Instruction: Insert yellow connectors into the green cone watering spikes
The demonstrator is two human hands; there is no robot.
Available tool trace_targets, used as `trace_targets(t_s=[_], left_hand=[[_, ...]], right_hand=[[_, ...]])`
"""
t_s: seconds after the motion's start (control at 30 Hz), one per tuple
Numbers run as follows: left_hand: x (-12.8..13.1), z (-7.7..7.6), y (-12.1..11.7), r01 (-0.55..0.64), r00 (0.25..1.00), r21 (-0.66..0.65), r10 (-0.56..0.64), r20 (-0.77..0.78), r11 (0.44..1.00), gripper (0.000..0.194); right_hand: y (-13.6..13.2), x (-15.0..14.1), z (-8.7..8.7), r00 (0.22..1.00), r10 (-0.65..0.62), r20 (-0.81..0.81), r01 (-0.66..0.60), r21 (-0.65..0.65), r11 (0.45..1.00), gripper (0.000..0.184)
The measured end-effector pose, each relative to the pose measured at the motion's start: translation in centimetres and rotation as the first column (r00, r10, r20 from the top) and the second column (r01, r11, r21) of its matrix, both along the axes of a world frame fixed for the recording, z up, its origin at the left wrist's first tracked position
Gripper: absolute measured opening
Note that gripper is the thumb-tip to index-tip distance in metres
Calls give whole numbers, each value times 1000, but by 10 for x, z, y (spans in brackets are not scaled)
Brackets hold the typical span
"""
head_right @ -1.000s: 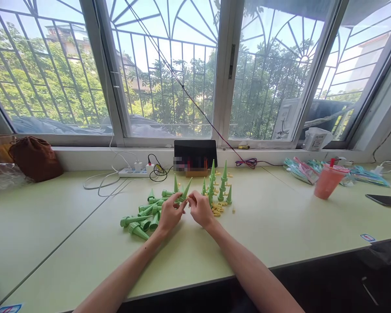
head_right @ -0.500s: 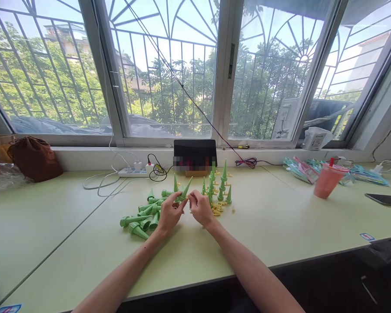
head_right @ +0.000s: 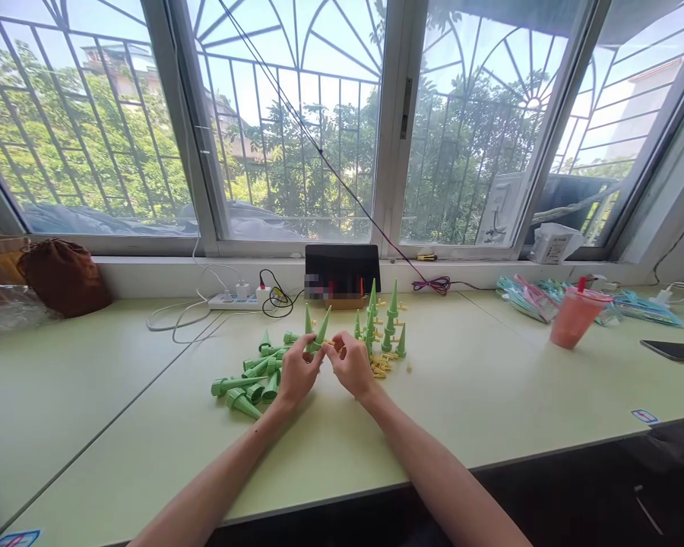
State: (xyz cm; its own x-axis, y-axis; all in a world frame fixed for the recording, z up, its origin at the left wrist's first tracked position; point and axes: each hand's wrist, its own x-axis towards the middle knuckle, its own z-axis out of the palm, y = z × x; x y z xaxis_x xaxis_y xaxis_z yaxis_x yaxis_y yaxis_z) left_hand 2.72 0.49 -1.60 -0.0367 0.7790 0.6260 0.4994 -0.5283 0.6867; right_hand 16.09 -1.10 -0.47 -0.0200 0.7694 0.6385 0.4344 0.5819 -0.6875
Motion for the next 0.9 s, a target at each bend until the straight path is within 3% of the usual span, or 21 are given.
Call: trace_targets(t_s=[0.67, 0.9], left_hand=[[-1, -2, -3, 133, 991, 1, -133, 31, 991, 28], [-2, -2, -3, 152, 988, -8, -152, 33, 988, 28]], right_hand=[[10, 5, -9, 998, -47, 53, 46, 14, 999, 36], [7, 3, -5, 999, 1, -32, -5, -100, 995, 38]])
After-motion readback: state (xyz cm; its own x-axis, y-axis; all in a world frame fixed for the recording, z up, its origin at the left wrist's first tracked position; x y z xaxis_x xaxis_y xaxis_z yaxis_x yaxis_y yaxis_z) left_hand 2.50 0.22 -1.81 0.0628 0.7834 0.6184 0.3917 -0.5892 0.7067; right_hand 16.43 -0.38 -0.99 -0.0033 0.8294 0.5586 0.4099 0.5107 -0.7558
